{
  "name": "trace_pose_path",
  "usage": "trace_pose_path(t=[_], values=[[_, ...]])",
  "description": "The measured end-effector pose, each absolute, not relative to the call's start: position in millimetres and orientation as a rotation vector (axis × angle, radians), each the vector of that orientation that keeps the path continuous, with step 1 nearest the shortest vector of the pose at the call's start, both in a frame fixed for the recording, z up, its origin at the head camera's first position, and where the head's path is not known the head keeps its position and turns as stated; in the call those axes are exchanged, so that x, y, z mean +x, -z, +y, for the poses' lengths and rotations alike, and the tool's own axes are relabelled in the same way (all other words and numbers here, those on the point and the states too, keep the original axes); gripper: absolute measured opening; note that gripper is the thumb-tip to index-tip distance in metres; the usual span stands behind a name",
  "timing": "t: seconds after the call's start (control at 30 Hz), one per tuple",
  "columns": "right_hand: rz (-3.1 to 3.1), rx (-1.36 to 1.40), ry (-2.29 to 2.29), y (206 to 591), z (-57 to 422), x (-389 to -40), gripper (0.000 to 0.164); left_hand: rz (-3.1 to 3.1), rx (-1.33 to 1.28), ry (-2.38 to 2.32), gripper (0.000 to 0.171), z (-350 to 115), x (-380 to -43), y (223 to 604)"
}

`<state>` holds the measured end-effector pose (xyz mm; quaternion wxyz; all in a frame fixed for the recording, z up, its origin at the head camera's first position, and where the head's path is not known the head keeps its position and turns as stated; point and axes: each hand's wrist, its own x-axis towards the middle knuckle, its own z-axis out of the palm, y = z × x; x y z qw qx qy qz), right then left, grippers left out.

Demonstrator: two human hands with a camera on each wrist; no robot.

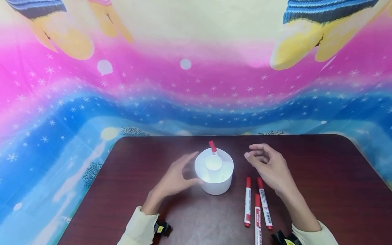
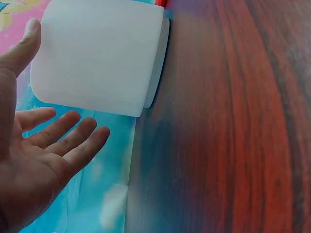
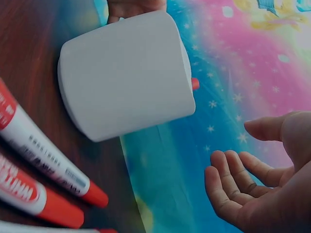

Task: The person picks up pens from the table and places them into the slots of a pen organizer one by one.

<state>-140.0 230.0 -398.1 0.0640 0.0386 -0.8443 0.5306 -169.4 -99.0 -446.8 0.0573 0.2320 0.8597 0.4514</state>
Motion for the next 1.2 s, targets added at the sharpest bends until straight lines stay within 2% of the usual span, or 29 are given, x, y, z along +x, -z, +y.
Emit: trace_pose_path(t=[0.43, 1.2], values=[[-2.554, 0.113, -1.645, 411, 253, -126, 0.039, 2.622, 0.759, -1.377, 0.100, -94, -167, 450], [-2.672, 0.060, -1.642, 439, 277, -106, 0.048, 2.596, 0.751, -1.401, 0.100, -93, -168, 451]])
